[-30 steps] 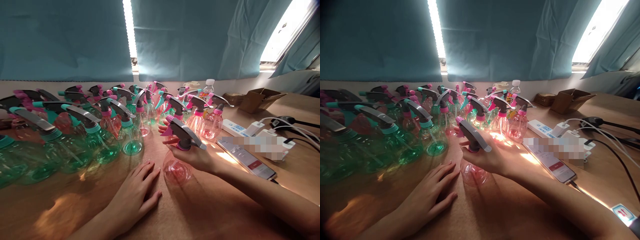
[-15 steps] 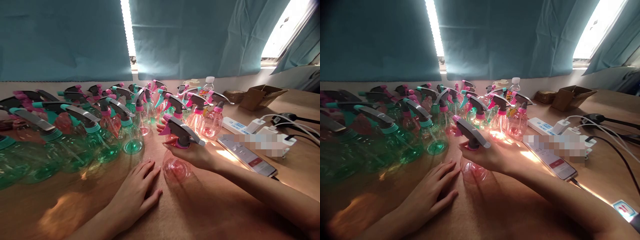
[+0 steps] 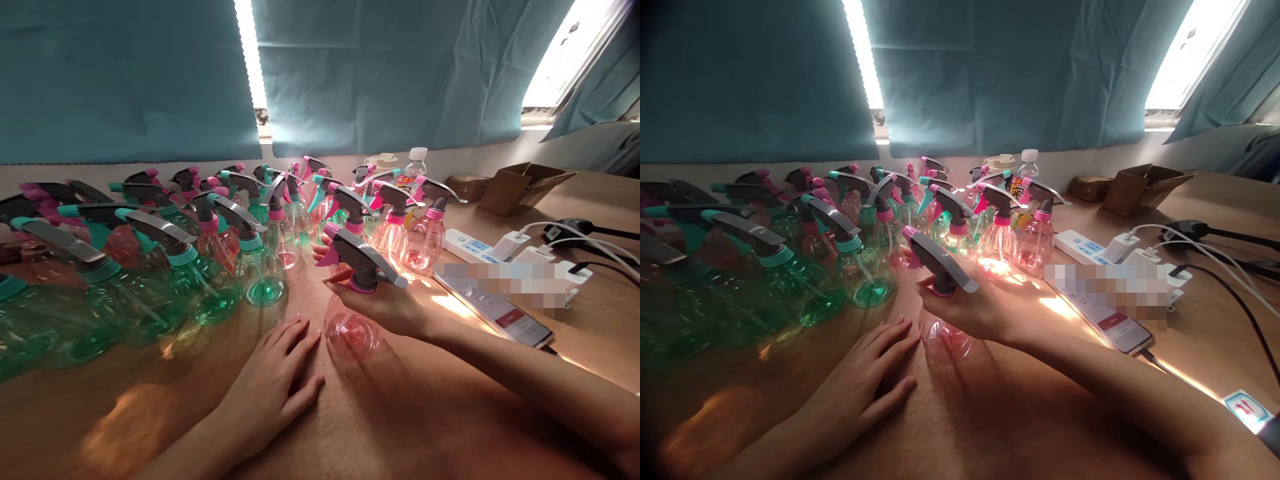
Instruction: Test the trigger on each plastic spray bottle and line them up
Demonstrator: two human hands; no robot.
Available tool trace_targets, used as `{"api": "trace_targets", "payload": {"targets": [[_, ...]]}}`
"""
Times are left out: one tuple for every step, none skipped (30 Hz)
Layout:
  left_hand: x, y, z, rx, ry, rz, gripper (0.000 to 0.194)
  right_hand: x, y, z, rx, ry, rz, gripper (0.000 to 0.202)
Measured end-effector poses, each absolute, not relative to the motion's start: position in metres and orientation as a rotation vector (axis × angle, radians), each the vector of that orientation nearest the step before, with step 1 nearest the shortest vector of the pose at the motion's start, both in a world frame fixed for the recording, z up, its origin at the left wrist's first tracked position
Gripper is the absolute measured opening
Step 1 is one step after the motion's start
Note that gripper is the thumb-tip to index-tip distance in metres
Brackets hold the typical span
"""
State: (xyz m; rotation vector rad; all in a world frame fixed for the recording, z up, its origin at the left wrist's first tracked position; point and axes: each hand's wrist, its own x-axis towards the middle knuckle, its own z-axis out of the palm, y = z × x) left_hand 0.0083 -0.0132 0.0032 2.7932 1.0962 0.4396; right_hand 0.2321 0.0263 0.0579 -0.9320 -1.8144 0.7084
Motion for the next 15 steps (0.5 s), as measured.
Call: {"api": "trace_targets", "payload": {"targets": [[0.008, -0.013, 0.003, 2.795, 1.096, 0.439, 0.047, 0.232, 0.026, 0.058, -0.915, -1.809, 0.7, 0.049], [0.008, -0.014, 0.003, 2.797, 1.095, 0.438, 0.047, 0.232, 0.027, 0.058, -0.896, -1.806, 0.695, 0.05], [0.008, -0.014, 0.004, 2.798, 1.095, 0.438, 0.047, 0.233, 0.027, 0.058, -0.884, -1.805, 0.691, 0.052], [0.009, -0.014, 0.004, 2.8, 1.093, 0.436, 0.047, 0.233, 0.027, 0.059, -0.882, -1.81, 0.688, 0.053], [0.009, -0.014, 0.004, 2.802, 1.092, 0.433, 0.047, 0.233, 0.027, 0.059, -0.893, -1.819, 0.685, 0.053], [0.009, -0.014, 0.004, 2.803, 1.094, 0.43, 0.047, 0.234, 0.027, 0.059, -0.916, -1.831, 0.683, 0.053], [0.009, -0.014, 0.004, 2.804, 1.096, 0.425, 0.047, 0.234, 0.027, 0.06, -0.943, -1.843, 0.68, 0.051], [0.009, -0.014, 0.005, 2.805, 1.098, 0.419, 0.047, 0.235, 0.027, 0.06, -0.965, -1.85, 0.674, 0.048], [0.009, -0.013, 0.005, 2.805, 1.1, 0.416, 0.048, 0.235, 0.027, 0.061, -0.974, -1.853, 0.667, 0.044], [0.009, -0.013, 0.005, 2.804, 1.102, 0.415, 0.048, 0.235, 0.027, 0.062, -0.971, -1.855, 0.664, 0.039], [0.009, -0.013, 0.005, 2.803, 1.104, 0.414, 0.047, 0.235, 0.027, 0.063, -0.961, -1.854, 0.661, 0.035], [0.008, -0.013, 0.005, 2.803, 1.103, 0.412, 0.047, 0.235, 0.027, 0.064, -0.945, -1.856, 0.66, 0.032], [0.008, -0.013, 0.005, 2.802, 1.102, 0.412, 0.047, 0.234, 0.027, 0.065, -0.929, -1.859, 0.66, 0.03], [0.008, -0.013, 0.005, 2.802, 1.101, 0.412, 0.047, 0.234, 0.027, 0.067, -0.912, -1.861, 0.663, 0.03], [0.008, -0.013, 0.005, 2.803, 1.1, 0.411, 0.047, 0.234, 0.027, 0.069, -0.902, -1.86, 0.668, 0.029]]}}
